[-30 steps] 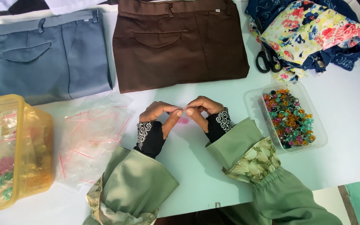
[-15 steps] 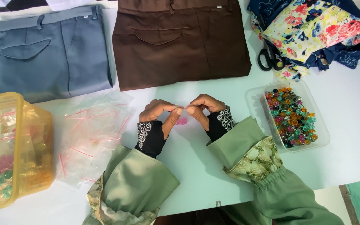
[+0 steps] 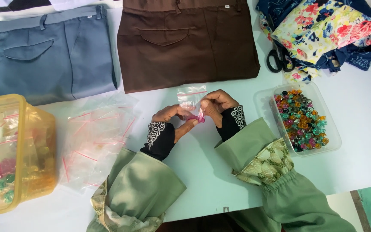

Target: Sorting small buttons by color and placing them into individual plastic ziplock bags.

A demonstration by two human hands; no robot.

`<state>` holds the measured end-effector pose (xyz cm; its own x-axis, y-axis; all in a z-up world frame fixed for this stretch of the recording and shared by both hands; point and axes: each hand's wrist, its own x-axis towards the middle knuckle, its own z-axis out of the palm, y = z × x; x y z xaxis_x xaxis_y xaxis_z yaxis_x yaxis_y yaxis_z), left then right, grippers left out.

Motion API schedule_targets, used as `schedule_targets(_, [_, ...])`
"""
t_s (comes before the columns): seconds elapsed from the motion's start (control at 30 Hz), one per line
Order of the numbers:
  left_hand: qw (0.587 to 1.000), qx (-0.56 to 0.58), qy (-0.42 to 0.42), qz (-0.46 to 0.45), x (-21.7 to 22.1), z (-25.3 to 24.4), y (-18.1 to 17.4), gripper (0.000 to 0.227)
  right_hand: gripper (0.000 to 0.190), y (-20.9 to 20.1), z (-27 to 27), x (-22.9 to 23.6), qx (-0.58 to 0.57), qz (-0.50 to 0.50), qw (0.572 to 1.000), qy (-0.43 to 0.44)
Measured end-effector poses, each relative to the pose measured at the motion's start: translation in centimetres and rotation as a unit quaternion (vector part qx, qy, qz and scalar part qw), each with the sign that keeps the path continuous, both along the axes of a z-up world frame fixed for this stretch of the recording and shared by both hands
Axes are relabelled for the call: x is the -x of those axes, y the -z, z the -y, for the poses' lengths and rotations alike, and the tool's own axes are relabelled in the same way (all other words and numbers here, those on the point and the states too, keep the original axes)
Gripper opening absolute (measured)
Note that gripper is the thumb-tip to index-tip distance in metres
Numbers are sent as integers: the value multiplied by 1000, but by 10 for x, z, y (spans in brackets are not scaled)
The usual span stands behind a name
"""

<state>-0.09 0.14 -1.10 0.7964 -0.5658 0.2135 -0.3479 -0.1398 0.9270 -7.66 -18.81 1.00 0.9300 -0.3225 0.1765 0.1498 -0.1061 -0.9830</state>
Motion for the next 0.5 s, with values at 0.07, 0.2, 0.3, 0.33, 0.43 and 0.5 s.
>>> schedule_targets(0.07, [999, -3, 34, -20, 3, -4, -29, 31, 16, -4, -2, 2, -11, -2, 1000, 0])
schedule_targets(0.2, [1000, -21, -7, -10, -4, 0, 10, 37, 19, 15, -5, -4, 5, 3, 1000, -23])
schedule_targets(0.3, [997, -11, -46, -56, 3, 1, -13, 44, 14, 17, 1, -4, 3, 6, 1000, -21])
schedule_targets(0.33, [996, 18, -88, -20, 6, 2, -19, 47, 15, 25, 7, -5, -9, -8, 1000, 3])
schedule_targets(0.43, [993, 30, -110, 19, 6, 0, -25, 39, 14, 21, 13, -5, -19, -21, 999, 24])
schedule_targets(0.5, [995, 13, -92, 21, 7, 0, -19, 26, 12, 14, 10, -4, -15, -21, 999, 19])
